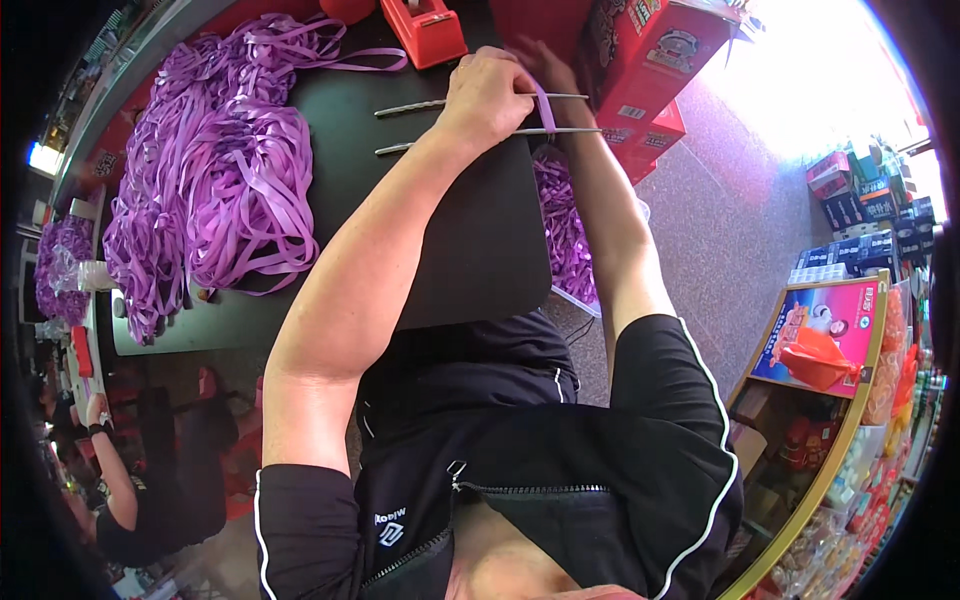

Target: Wrapping purple ribbon around metal rods and securing with tape to create decorative elements.

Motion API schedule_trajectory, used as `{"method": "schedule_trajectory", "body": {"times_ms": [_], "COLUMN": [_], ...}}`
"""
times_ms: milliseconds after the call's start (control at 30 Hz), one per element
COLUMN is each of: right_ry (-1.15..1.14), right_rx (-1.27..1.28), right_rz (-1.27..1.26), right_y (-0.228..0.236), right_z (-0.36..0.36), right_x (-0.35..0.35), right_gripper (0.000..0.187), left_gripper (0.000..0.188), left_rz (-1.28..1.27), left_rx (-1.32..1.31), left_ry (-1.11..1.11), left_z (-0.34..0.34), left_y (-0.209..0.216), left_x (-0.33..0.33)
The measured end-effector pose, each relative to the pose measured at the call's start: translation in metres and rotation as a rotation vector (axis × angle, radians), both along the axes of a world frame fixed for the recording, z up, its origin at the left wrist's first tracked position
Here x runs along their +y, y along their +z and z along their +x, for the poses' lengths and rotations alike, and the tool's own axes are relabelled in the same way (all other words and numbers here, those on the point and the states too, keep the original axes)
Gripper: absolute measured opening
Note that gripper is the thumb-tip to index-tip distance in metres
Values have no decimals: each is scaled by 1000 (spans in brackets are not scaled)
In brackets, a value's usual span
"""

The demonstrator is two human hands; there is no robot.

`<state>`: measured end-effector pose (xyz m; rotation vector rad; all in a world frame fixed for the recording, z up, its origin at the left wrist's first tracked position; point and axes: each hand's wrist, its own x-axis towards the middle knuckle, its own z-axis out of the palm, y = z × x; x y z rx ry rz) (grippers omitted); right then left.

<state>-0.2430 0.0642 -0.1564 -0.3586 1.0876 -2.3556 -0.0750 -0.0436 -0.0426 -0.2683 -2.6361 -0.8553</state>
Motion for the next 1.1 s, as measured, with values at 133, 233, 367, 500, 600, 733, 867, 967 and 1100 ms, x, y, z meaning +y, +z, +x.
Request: {"method": "schedule_trajectory", "body": {"times_ms": [133,233,367,500,600,733,867,967,1100], "right_ry": [-126,-307,-563,-594,-682,-714,-595,-664,-719], "right_rx": [181,173,692,505,557,738,827,842,830], "right_rz": [316,568,654,778,552,501,450,309,273], "right_y": [-50,-123,-77,-26,-6,31,60,76,84], "right_z": [47,54,194,275,295,297,297,294,290], "right_x": [8,67,67,103,116,117,109,102,102], "right_gripper": [35,40,48,40,45,46,49,49,48], "left_gripper": [18,18,20,18,16,16,17,18,19], "left_rz": [68,59,52,48,69,46,58,51,45], "left_rx": [121,88,46,81,107,132,111,97,97], "left_ry": [-2,-91,-14,-18,-31,-48,-40,-33,-34], "left_z": [-1,-10,2,-4,-7,-8,-8,-9,-12], "left_y": [-7,-1,-1,-5,-9,-11,-11,-11,-13], "left_x": [-4,26,0,-1,-2,0,0,-1,-2]}}
